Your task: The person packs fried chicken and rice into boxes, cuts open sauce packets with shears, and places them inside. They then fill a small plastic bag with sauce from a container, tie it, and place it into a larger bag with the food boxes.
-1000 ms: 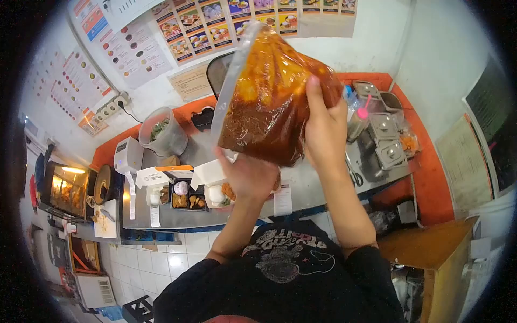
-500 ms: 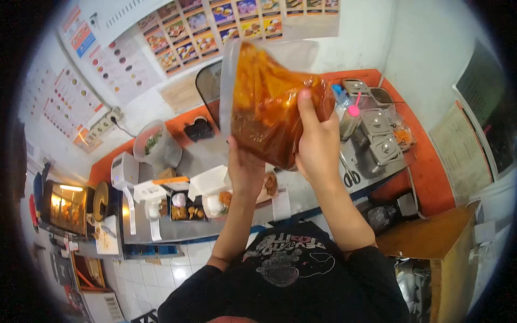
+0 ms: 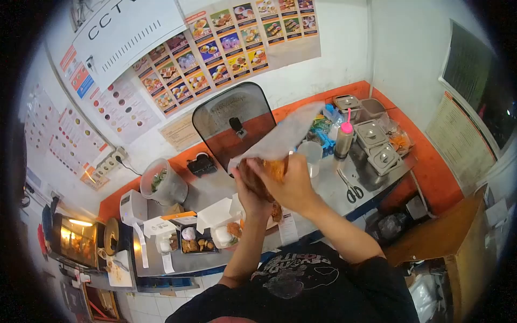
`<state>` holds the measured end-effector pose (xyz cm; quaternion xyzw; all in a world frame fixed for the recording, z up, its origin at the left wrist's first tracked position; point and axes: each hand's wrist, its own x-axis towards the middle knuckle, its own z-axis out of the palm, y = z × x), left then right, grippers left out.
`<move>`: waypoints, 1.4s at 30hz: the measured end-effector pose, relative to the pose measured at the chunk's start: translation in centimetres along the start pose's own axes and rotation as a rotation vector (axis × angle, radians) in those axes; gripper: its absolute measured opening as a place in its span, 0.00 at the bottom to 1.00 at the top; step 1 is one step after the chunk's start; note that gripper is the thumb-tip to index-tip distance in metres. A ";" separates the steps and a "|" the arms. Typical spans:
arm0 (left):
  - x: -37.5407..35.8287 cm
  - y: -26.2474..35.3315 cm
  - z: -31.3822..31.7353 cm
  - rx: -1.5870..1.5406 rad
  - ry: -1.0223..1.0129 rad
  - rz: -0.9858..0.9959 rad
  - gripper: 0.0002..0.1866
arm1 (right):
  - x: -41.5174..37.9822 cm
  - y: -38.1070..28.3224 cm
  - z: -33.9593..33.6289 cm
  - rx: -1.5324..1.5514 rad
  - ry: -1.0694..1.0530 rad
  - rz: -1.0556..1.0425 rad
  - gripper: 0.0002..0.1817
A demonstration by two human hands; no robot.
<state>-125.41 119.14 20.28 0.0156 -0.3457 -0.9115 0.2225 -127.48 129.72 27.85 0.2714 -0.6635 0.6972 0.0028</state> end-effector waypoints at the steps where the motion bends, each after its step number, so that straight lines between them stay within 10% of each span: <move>1: -0.2 -0.3 0.7 -0.139 -0.092 0.031 0.33 | 0.9 -0.6 -0.3 -0.174 0.114 -0.022 0.16; 5: 0.3 2.3 2.4 -0.076 -0.117 -0.009 0.33 | 1.7 0.3 1.9 0.165 0.086 -0.253 0.10; 7: 3.6 -0.7 -5.0 -0.335 -0.259 -0.098 0.35 | 0.6 -0.4 2.8 -0.607 0.112 -0.750 0.07; 11: -3.0 1.4 2.9 -0.119 -0.171 0.161 0.35 | 4.5 -2.7 0.6 -0.104 0.008 -0.177 0.11; 13: -1.9 2.1 1.6 -0.138 -0.242 0.256 0.36 | 3.3 -2.8 1.8 0.032 -0.062 -0.194 0.13; 15: 2.9 4.7 -2.3 -0.617 -0.763 -0.213 0.39 | 0.7 -3.0 5.5 0.202 0.205 -0.641 0.14; 16: 2.2 4.3 -1.5 -0.623 -0.772 -0.221 0.39 | -0.5 -1.2 4.4 -0.249 0.030 -0.672 0.16; 19: -3.0 3.7 2.5 0.017 -0.583 0.026 0.44 | 2.5 -2.4 1.7 -0.023 -0.082 -0.269 0.23; 23: 2.2 6.3 1.1 -0.040 -0.813 0.093 0.44 | 0.6 -0.6 5.0 -0.254 0.030 -0.580 0.28; 25: 0.2 4.6 2.4 0.161 -0.435 0.201 0.48 | 0.0 -1.5 3.7 -0.344 -0.150 -0.745 0.30; 27: -1.5 2.9 -0.9 0.390 -0.390 0.364 0.52 | 2.8 -1.8 2.4 0.159 -0.125 -0.243 0.34; 29: -2.4 3.7 -0.4 0.184 -0.414 0.231 0.52 | 2.7 -1.2 1.7 -0.169 -0.371 -0.151 0.37; 31: 0.7 6.6 1.2 -0.210 -0.688 -0.067 0.51 | -1.5 0.6 6.5 0.197 0.094 -0.427 0.36; 32: 1.2 6.6 3.9 -0.435 -0.851 0.104 0.51 | -1.8 -1.1 5.3 -0.011 -0.036 -0.582 0.37; 35: -2.8 5.8 3.7 0.438 -0.304 0.407 0.51 | -0.2 -1.7 3.7 0.207 -0.047 -0.403 0.38; 42: -1.5 5.3 5.9 0.082 -0.440 0.231 0.54 | -2.7 -1.5 4.5 -0.144 0.061 -0.637 0.38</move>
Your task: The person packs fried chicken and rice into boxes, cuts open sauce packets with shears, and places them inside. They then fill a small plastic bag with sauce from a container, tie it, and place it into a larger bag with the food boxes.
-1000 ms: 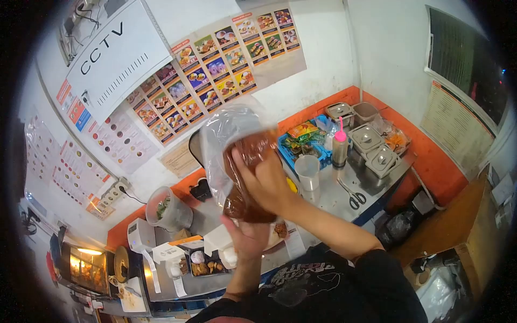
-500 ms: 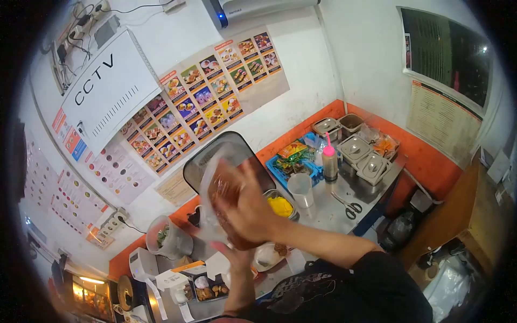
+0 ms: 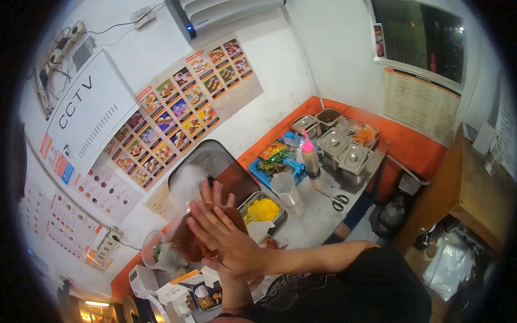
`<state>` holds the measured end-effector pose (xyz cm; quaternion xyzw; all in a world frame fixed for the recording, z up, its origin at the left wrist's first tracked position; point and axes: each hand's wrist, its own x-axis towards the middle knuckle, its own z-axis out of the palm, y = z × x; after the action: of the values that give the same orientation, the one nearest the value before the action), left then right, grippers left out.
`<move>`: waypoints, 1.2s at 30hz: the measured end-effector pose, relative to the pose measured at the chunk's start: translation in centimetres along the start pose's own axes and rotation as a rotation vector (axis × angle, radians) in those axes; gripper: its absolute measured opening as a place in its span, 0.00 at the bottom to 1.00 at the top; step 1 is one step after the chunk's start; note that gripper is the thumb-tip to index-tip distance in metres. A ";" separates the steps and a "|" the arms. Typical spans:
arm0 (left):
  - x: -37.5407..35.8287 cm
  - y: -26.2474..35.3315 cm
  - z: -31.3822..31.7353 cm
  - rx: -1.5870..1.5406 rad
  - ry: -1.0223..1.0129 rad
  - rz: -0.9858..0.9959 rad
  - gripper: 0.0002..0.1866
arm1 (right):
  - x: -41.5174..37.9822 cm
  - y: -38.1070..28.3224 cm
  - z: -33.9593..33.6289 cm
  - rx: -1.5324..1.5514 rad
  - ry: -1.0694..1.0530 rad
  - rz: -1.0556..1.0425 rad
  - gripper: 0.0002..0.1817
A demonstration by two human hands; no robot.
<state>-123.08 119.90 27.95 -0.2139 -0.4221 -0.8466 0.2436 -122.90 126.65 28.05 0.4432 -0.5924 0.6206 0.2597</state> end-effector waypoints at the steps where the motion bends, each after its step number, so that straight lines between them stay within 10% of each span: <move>1: -2.0 -1.1 -1.1 0.202 0.017 0.013 0.53 | 0.5 -0.1 -0.8 -0.211 -0.149 -0.124 0.38; 2: -4.2 -2.2 -1.6 0.307 0.025 0.031 0.53 | 2.1 -1.0 -2.5 -0.342 -0.253 0.161 0.38; 7: -6.2 -1.8 -2.1 0.263 0.088 -0.033 0.53 | 0.0 -0.8 -1.0 0.328 0.051 0.084 0.36; 11: -8.4 -2.5 -2.6 0.261 0.118 -0.027 0.52 | 0.8 0.6 -3.3 -0.025 -0.073 -0.049 0.33; 19: -5.2 -3.2 -1.3 0.162 0.140 -0.035 0.52 | -2.1 -0.2 -1.5 0.281 0.115 0.183 0.29; 23: -6.9 -5.2 0.0 0.218 0.155 0.009 0.51 | -0.8 3.0 -2.9 0.069 -0.147 0.277 0.36; 25: -5.3 -4.3 0.2 0.190 0.207 -0.006 0.51 | -3.0 1.1 0.0 -0.035 0.139 0.211 0.39; 33: -6.6 -1.6 -0.6 0.071 0.390 0.013 0.50 | -1.5 1.2 -0.1 0.139 -0.119 0.262 0.37; 36: -8.1 -2.1 -0.9 0.101 0.383 0.026 0.50 | -2.9 0.1 1.0 0.049 -0.072 -0.022 0.40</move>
<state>-118.04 122.19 21.57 -0.0419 -0.4071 -0.8464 0.3407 -121.37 126.27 25.45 0.4780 -0.5809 0.6159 0.2340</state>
